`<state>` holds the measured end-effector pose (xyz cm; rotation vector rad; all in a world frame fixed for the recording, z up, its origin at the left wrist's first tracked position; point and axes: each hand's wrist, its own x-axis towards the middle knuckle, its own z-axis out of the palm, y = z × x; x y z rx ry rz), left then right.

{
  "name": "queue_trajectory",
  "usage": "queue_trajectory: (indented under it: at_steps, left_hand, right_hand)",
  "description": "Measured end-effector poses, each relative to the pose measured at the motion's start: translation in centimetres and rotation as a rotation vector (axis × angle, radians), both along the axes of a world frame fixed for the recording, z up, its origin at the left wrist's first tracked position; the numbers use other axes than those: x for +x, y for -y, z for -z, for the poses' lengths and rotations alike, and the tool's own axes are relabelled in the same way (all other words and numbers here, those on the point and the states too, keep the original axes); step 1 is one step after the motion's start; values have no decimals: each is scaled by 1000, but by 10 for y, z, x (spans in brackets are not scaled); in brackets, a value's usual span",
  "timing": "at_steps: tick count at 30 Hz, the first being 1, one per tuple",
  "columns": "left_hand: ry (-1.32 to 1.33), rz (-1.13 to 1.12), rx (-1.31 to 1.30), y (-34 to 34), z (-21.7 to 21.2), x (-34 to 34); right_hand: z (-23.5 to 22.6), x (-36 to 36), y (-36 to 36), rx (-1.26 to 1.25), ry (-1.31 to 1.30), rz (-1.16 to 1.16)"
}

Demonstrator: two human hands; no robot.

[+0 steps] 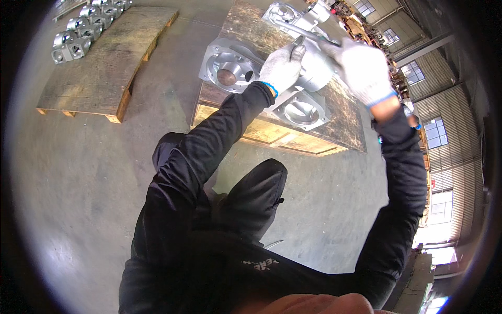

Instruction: The person smooths and deburrs a metal casting using a sanding block and a metal file. They rotate the part to work different edges and surfaces, then place it on a wooden pallet with other finished parts.

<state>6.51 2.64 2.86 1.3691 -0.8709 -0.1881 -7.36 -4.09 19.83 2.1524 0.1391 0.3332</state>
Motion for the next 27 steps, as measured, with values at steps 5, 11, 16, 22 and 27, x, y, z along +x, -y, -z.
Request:
queue_trajectory:
  at_steps: [5, 11, 16, 22, 27]
  left_hand:
    - [-107, 48, -68, 4, 3, -4]
    - [14, 52, -15, 1, 10, 6]
    - [-15, 123, -48, -11, 14, 6]
    - [87, 206, -76, -38, 24, 18]
    - [63, 241, -17, -30, 48, 19]
  right_hand:
    - [4, -6, -11, 59, 23, 190]
    - [-1, 4, 7, 275, 52, 14]
    - [-2, 7, -6, 293, -10, 270]
    - [-29, 3, -26, 679, -33, 426]
    - [-4, 4, -10, 651, -29, 123]
